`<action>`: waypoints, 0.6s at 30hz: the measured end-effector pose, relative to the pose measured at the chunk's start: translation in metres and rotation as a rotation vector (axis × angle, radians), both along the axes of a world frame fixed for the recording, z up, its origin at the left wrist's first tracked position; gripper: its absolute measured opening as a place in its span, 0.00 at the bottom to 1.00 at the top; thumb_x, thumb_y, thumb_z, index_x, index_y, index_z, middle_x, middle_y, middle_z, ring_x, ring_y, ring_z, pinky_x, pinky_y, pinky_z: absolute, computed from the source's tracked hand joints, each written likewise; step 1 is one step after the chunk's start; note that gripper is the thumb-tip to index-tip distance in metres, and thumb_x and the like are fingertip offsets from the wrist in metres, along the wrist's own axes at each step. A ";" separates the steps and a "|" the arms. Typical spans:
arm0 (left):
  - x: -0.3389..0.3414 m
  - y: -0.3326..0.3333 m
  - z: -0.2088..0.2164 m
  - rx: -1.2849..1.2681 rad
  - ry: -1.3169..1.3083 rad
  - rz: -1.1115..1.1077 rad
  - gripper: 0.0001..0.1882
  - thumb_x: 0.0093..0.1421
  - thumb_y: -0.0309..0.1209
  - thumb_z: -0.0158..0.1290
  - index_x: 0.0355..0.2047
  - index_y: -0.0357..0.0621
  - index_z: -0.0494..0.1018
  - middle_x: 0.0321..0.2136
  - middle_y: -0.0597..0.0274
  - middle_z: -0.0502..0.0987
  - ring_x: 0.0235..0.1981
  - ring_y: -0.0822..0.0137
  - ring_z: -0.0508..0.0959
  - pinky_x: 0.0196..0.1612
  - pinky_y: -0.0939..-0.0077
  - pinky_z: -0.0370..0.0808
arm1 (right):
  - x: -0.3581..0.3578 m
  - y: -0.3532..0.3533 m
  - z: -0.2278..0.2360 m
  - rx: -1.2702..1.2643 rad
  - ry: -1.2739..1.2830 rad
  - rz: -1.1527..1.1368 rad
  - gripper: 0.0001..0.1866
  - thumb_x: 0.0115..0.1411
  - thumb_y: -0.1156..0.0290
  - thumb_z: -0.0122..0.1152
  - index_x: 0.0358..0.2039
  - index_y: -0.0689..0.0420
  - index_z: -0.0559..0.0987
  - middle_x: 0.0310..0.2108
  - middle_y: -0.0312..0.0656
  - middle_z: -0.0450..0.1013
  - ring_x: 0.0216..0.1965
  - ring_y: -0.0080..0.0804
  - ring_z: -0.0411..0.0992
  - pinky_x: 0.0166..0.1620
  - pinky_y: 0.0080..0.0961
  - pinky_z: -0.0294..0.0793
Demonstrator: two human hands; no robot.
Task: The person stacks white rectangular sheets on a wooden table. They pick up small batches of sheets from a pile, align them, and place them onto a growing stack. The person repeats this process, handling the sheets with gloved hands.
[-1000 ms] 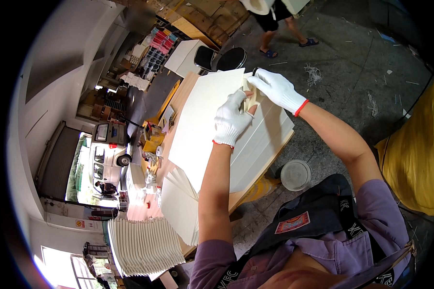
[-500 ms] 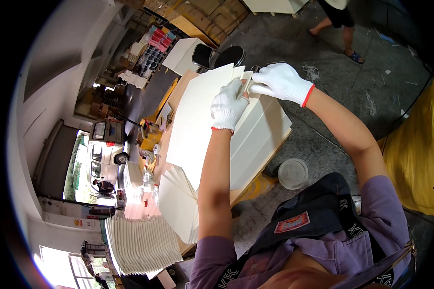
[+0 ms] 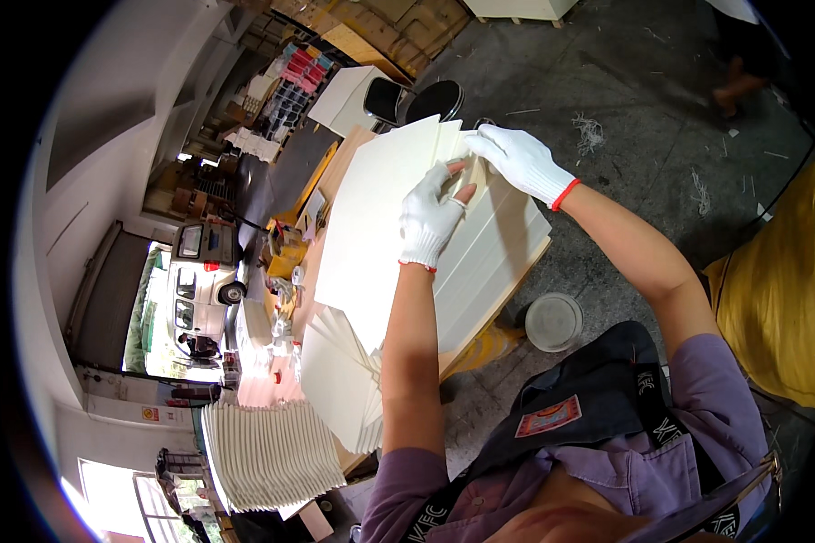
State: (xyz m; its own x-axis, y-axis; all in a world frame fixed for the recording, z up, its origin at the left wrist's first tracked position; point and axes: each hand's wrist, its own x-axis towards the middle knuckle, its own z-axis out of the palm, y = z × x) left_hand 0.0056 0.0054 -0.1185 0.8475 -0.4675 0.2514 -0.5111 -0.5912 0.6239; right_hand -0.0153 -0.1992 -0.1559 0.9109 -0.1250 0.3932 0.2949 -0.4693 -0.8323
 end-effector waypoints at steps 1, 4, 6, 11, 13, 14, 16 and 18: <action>0.000 0.000 0.001 -0.010 0.023 0.007 0.22 0.60 0.35 0.65 0.56 0.52 0.79 0.50 0.54 0.84 0.50 0.60 0.84 0.51 0.70 0.78 | 0.000 0.000 0.000 0.002 -0.002 0.001 0.29 0.73 0.42 0.42 0.53 0.52 0.80 0.43 0.53 0.79 0.46 0.54 0.77 0.49 0.45 0.73; -0.002 -0.002 0.005 0.001 0.040 0.012 0.21 0.63 0.34 0.63 0.56 0.53 0.79 0.49 0.53 0.84 0.50 0.59 0.84 0.52 0.70 0.78 | 0.000 -0.001 -0.001 0.000 -0.006 -0.011 0.29 0.73 0.42 0.42 0.53 0.52 0.80 0.43 0.53 0.79 0.46 0.54 0.77 0.49 0.45 0.73; -0.006 -0.007 0.007 -0.074 0.012 0.032 0.19 0.64 0.33 0.61 0.56 0.54 0.79 0.50 0.54 0.84 0.50 0.60 0.84 0.52 0.71 0.78 | -0.001 0.001 0.001 -0.009 -0.011 -0.034 0.29 0.73 0.42 0.42 0.53 0.52 0.80 0.42 0.53 0.79 0.46 0.55 0.77 0.49 0.45 0.74; -0.004 -0.005 0.006 -0.041 -0.029 0.085 0.17 0.66 0.31 0.58 0.55 0.57 0.79 0.51 0.54 0.83 0.50 0.60 0.83 0.52 0.70 0.77 | 0.000 0.001 0.000 -0.071 0.027 -0.034 0.27 0.74 0.44 0.42 0.53 0.50 0.80 0.41 0.51 0.80 0.44 0.53 0.78 0.47 0.44 0.75; -0.005 -0.003 0.008 0.053 -0.023 0.046 0.17 0.65 0.33 0.60 0.54 0.58 0.80 0.49 0.53 0.82 0.48 0.59 0.83 0.51 0.69 0.77 | 0.002 0.001 -0.004 -0.072 -0.022 -0.047 0.26 0.74 0.45 0.42 0.53 0.49 0.80 0.41 0.50 0.80 0.44 0.52 0.78 0.46 0.45 0.75; -0.006 -0.004 0.009 0.100 -0.013 0.041 0.17 0.65 0.33 0.61 0.54 0.58 0.80 0.48 0.53 0.82 0.47 0.59 0.83 0.51 0.68 0.77 | 0.002 0.001 -0.005 -0.073 -0.024 -0.052 0.25 0.74 0.46 0.42 0.53 0.49 0.80 0.41 0.50 0.80 0.44 0.52 0.78 0.45 0.45 0.75; -0.012 -0.007 0.013 0.150 0.015 0.072 0.17 0.63 0.35 0.63 0.53 0.57 0.80 0.45 0.53 0.82 0.45 0.58 0.83 0.50 0.68 0.77 | 0.002 0.002 -0.006 -0.071 -0.026 -0.060 0.25 0.74 0.46 0.41 0.53 0.49 0.80 0.41 0.50 0.80 0.44 0.52 0.78 0.45 0.45 0.75; -0.008 -0.005 0.008 0.121 0.004 0.063 0.18 0.62 0.36 0.64 0.53 0.57 0.80 0.42 0.54 0.82 0.42 0.58 0.83 0.48 0.68 0.77 | 0.003 0.004 -0.008 -0.063 -0.026 -0.066 0.25 0.74 0.45 0.41 0.53 0.49 0.80 0.41 0.50 0.80 0.43 0.52 0.78 0.45 0.45 0.75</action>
